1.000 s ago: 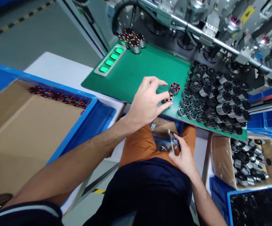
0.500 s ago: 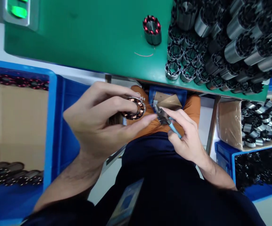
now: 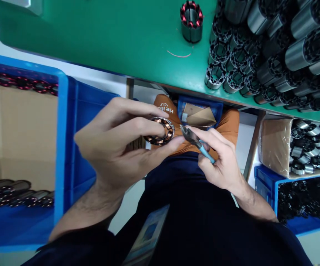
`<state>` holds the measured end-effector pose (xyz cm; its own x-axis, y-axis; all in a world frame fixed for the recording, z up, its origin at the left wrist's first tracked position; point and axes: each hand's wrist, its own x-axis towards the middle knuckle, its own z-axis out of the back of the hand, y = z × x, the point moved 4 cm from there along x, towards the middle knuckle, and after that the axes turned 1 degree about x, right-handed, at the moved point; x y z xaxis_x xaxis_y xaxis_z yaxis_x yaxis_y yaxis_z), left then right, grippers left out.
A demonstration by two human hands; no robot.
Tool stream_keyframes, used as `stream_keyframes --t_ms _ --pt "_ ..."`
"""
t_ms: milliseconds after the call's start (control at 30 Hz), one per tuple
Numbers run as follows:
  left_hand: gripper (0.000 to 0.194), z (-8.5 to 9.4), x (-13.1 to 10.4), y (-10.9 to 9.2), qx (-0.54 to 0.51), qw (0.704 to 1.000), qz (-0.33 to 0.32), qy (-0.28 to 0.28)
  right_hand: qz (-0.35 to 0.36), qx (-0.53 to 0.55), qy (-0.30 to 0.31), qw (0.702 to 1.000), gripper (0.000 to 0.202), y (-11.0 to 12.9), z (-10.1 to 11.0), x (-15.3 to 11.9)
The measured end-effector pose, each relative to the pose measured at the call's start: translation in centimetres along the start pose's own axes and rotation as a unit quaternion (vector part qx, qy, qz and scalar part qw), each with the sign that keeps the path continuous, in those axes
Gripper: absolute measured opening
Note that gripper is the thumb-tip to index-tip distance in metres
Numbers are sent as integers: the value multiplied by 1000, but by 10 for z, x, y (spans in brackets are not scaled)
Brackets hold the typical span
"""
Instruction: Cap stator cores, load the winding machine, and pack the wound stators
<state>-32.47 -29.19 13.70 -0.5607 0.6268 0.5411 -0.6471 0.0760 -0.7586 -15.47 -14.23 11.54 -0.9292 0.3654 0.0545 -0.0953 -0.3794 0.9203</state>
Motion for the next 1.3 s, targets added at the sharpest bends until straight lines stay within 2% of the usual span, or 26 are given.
stream_keyframes --t_ms 167,233,300,367,467,533,600,733,933,1100,1300 --pt "25 -2 -3 5 8 1000 4 -25 -9 7 -7 1000 59 -4 -5 4" --pt "28 -5 -7 13 -29 998 37 -43 -33 6 -11 999 56 -11 -7 7" --pt "29 -9 -11 26 -109 988 104 -45 -43 -16 -27 999 57 -18 -6 10" --pt "34 -14 -16 38 -207 958 196 -32 -28 -65 -47 996 61 -23 -4 13" --pt "43 -22 -20 46 -316 897 308 -20 13 -173 -66 983 59 -24 -1 16" --pt "46 -26 -20 44 -352 869 349 -17 51 -230 -86 968 55 -22 0 17" --pt "47 -30 -17 39 -368 852 372 -14 94 -257 -105 956 51 -18 1 16" --pt "43 -37 -14 31 -392 831 395 -1 142 -271 -131 943 53 -12 0 16" --pt "49 -43 -13 27 -423 808 409 1 108 -264 -143 948 51 -13 0 13" --pt "53 -46 -11 28 -423 818 389 9 51 -200 -109 972 48 -20 3 11" --pt "50 -49 -14 29 -433 821 372 12 14 -174 -92 980 50 -26 6 8"
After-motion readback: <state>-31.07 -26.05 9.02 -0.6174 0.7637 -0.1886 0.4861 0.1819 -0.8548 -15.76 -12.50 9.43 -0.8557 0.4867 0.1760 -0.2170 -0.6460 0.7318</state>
